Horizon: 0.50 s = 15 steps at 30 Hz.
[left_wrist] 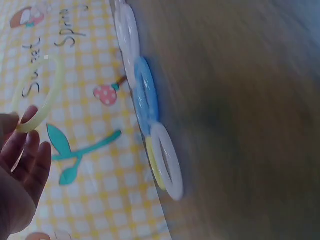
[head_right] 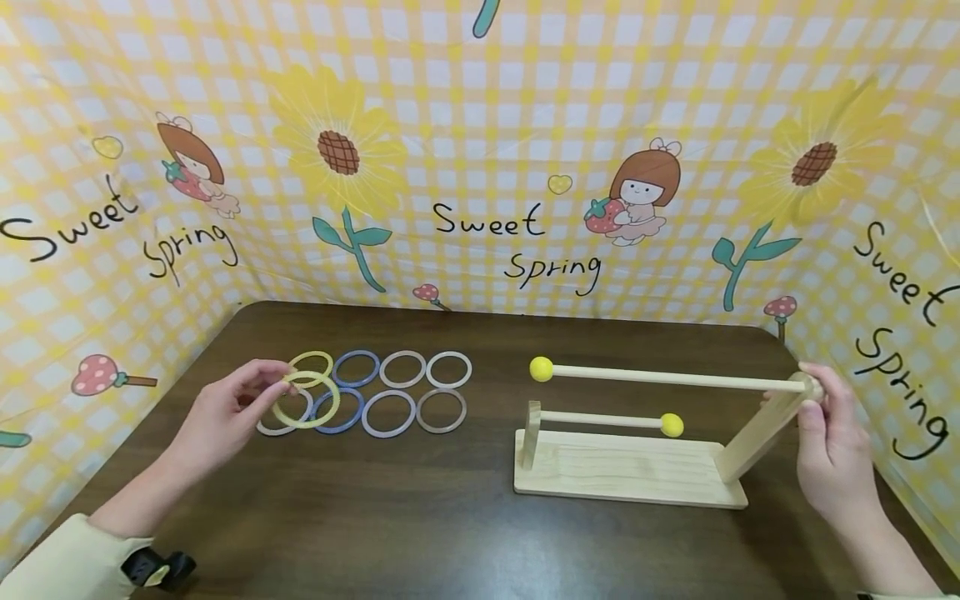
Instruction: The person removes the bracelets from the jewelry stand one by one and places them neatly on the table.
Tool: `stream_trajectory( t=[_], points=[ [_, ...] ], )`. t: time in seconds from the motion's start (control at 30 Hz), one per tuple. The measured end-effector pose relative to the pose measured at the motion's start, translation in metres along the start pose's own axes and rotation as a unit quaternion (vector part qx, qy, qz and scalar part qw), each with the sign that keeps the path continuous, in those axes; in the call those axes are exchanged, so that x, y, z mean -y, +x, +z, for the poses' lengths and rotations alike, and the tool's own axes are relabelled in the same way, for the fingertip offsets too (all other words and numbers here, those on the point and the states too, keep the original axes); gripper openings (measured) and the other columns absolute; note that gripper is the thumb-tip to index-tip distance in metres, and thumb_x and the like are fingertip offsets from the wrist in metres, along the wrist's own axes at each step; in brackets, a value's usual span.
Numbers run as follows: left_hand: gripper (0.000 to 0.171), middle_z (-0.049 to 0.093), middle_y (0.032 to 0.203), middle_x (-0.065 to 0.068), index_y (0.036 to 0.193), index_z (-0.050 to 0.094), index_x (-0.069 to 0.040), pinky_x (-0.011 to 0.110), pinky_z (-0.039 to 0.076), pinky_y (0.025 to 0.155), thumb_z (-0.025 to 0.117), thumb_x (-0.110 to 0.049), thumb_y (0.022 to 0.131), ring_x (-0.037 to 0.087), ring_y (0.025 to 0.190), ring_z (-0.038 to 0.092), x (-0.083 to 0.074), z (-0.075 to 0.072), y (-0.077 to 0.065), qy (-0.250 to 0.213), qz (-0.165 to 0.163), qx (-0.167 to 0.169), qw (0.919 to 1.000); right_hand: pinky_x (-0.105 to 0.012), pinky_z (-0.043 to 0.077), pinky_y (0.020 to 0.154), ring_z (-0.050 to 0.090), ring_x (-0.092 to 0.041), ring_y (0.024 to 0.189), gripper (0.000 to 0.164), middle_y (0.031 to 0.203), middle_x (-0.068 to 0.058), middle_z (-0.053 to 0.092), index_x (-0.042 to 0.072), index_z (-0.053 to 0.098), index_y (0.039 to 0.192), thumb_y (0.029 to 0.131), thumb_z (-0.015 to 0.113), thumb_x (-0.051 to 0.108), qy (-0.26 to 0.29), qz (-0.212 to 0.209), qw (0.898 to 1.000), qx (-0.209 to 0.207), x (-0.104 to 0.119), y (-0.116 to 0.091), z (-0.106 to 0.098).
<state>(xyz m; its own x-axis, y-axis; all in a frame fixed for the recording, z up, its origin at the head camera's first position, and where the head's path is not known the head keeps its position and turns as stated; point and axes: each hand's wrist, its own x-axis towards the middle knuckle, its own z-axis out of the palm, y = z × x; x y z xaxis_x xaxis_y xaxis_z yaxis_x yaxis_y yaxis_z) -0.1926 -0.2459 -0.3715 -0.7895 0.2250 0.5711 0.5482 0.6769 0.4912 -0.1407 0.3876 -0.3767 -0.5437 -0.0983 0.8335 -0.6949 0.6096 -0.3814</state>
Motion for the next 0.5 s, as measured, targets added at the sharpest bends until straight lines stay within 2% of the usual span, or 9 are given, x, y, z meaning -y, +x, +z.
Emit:
stream_trajectory(
  t=[0.2,0.4,0.5],
  points=[
    [0.018,0.067,0.081,-0.007,0.106,0.063,-0.011,0.024,0.046,0.053,0.064,0.0,0.092,0.009,0.064,0.059,0.015,-0.014,-0.008,0.011,-0.011,0.075,0.997,-0.006,0.041,0.081,0.057,0.007,0.101,0.033,0.111,0.02,0.06,-0.022,0.027,0.131,0.102,0.031,-0.005,0.004,0.003,1.0,-0.003,0.001,0.0,-0.001],
    [0.015,0.064,0.08,-0.005,0.104,0.062,-0.012,0.025,0.046,0.055,0.062,0.0,0.094,0.009,0.067,0.059,0.026,-0.027,-0.015,0.004,-0.015,0.141,0.9898,-0.006,0.04,0.08,0.056,0.007,0.101,0.032,0.111,0.024,0.06,-0.021,0.027,0.13,0.102,0.031,-0.007,-0.001,0.011,1.0,-0.004,0.002,0.001,0.0],
    [0.013,0.064,0.081,-0.002,0.103,0.062,-0.012,0.025,0.046,0.056,0.061,-0.001,0.095,0.012,0.069,0.059,0.033,-0.031,-0.019,0.0,-0.021,0.166,0.9859,-0.006,0.038,0.08,0.054,0.008,0.101,0.032,0.112,0.026,0.058,-0.02,0.028,0.131,0.102,0.031,-0.006,-0.013,0.013,1.0,0.0,0.002,0.0,0.0]
  ],
)
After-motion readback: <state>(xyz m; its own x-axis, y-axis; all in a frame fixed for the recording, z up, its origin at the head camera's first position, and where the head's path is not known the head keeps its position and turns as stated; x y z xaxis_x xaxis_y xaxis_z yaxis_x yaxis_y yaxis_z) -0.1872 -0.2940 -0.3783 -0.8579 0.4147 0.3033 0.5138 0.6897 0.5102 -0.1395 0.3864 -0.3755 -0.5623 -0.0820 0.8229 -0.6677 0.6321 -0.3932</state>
